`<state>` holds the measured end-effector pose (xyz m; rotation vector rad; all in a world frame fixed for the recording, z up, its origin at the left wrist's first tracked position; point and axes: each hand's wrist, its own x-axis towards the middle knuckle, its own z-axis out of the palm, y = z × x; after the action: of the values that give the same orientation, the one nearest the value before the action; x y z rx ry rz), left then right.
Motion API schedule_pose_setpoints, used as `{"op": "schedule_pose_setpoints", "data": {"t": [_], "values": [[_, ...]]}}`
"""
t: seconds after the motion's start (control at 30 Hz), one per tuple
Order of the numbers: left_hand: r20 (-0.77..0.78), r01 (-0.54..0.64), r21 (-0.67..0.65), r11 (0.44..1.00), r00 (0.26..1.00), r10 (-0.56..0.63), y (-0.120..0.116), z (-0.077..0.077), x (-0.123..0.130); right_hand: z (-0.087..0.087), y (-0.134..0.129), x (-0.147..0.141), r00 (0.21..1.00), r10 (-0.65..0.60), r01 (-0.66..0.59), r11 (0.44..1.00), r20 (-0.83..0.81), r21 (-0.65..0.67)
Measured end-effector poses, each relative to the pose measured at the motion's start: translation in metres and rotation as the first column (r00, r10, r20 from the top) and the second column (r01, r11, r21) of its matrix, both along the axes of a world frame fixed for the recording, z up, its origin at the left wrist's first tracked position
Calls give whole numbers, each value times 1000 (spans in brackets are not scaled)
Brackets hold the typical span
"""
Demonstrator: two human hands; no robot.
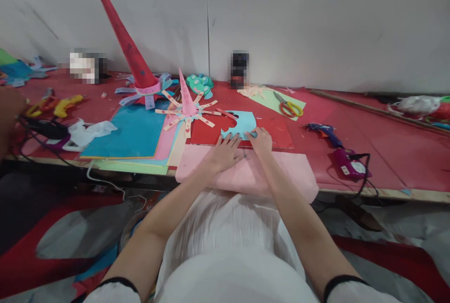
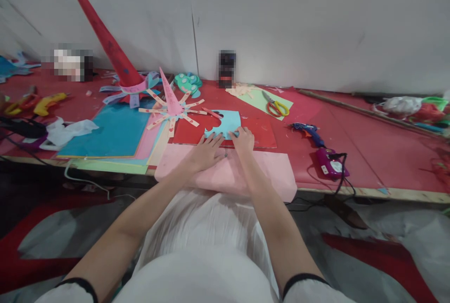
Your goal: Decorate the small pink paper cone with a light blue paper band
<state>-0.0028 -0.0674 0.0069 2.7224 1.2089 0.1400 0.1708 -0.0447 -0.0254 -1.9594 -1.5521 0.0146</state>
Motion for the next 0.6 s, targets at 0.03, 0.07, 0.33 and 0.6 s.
{"op": "schedule_pose_setpoints", "data": {"t": [0.03, 0.07, 0.33, 0.6], "values": [[-6, 1, 9, 1000, 1000, -1, 0, 0, 0, 0, 0, 0, 1000, 2, -2, 1000, -2, 3], [-10, 4, 17, 1000, 1000, -4, 0, -1, 0, 1, 0, 0, 1000, 3, -3, 1000, -4, 8], [-3, -14, 42, 999, 1000, 14, -1, 0, -1, 4, -1, -3, 1000, -13, 13, 999, 5, -38], [-33, -1, 16, 1000, 999, 1, -3, 8, -2, 2, -1, -2, 1000, -11, 12, 999, 16, -47]]}}
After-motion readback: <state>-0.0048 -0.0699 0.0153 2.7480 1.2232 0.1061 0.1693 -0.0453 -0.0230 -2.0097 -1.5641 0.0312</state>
